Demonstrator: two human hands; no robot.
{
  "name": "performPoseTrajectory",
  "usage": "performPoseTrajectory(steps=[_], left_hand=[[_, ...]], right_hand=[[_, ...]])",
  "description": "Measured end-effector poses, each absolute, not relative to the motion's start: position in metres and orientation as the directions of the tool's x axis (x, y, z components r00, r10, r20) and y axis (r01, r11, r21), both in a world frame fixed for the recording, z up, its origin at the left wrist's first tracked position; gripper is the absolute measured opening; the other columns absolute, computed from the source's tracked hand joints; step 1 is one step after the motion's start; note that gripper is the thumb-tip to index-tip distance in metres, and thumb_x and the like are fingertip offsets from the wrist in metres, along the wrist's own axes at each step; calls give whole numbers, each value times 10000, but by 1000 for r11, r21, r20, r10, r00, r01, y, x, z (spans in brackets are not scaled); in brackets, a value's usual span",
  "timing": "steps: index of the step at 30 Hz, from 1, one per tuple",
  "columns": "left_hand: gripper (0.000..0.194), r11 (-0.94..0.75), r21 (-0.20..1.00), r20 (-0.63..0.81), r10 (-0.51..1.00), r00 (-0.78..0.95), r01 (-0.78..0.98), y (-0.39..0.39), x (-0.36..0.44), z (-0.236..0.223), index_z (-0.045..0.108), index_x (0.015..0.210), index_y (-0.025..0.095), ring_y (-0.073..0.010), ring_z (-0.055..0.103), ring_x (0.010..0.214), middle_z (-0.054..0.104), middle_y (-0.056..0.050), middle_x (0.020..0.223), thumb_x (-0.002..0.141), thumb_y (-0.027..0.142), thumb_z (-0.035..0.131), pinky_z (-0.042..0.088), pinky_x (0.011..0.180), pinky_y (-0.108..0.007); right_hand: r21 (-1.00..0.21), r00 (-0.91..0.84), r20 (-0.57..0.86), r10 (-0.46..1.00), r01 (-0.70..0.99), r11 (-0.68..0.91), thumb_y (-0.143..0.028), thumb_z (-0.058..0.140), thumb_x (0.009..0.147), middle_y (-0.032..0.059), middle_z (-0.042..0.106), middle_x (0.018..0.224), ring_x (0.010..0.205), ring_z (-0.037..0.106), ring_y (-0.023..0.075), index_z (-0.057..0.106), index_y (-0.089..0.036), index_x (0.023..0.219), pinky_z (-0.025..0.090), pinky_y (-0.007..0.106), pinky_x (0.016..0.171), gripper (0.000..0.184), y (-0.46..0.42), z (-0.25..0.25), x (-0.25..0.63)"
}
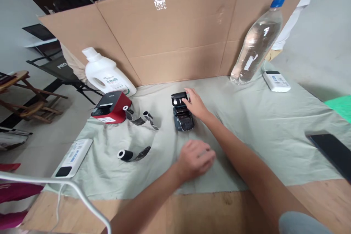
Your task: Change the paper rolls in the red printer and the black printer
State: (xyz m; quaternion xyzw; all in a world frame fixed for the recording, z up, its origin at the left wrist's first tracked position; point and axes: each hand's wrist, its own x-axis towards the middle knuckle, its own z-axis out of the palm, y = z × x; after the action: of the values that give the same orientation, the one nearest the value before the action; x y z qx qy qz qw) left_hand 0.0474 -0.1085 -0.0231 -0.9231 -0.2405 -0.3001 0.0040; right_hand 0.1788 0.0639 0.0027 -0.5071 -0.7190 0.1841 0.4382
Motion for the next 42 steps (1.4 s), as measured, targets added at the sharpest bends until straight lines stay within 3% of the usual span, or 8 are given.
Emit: performPoseTrajectory(steps=[4,15,21,25,29,32,35,42], left_hand=[[366,-584,23,524,698,488,811,-78,23,-14,630,1340,253,-282,615,1148,676,-105,1339,979,278,577,457,864,-409],[367,-650,2,559,631,538,760,-66,3,-22,643,1331,267,-215,649,1035,740,-59,1245,1010,198,480,428,766,-367],[323,-642,-26,563,624,541,767,-67,9,-24,672,1265,249,-215,645,1010,746,-48,1237,1017,182,476,405,749,-365],[317,-644,-24,563,623,543,765,-67,10,-24,672,1265,235,-208,638,996,744,-45,1238,1013,181,487,397,736,-366],[312,-675,-2,558,612,561,738,-69,10,-25,672,1261,223,-212,640,1001,744,-69,1210,1015,197,483,402,746,-370],[284,-825,11,476,502,722,565,-73,13,-27,706,1182,229,-194,650,929,765,-61,1075,1015,224,477,423,755,-366],[277,-931,114,326,365,872,347,-78,21,-27,744,1078,230,-195,665,995,763,-57,1025,1018,291,481,483,884,-365],[529,-900,289,127,375,918,328,-81,27,-24,438,1535,284,-220,376,1516,419,-52,1627,1045,482,423,305,1252,-454]], right_hand=[[-702,-188,425,886,549,453,-142,558,883,95,585,1127,946,594,210,663,-168,1096,486,377,934,239,64,14,186],[-638,-424,127,897,657,401,-138,660,839,66,571,1058,910,585,199,692,-191,994,473,326,885,167,43,39,197],[-563,-227,-32,973,809,170,-293,620,945,144,541,1306,1169,531,318,635,-250,1334,443,428,1001,392,42,33,181],[-587,-187,-249,950,810,5,-352,579,978,126,517,1315,998,612,248,578,-320,1391,473,393,958,414,48,27,181],[-595,-133,-208,969,803,-18,-465,637,930,139,525,1289,916,639,225,551,-270,1389,501,358,897,506,35,34,174],[-504,-40,-187,981,862,-61,-622,775,752,204,505,1315,1007,645,325,454,-243,1454,520,430,871,859,17,40,146],[-402,65,-191,979,905,-139,-505,852,663,262,439,1366,1154,582,434,409,-226,1467,532,476,837,959,5,42,118],[-533,62,79,995,846,-10,-455,765,726,151,435,1319,953,670,283,465,-264,1454,540,392,849,810,-11,40,239]])
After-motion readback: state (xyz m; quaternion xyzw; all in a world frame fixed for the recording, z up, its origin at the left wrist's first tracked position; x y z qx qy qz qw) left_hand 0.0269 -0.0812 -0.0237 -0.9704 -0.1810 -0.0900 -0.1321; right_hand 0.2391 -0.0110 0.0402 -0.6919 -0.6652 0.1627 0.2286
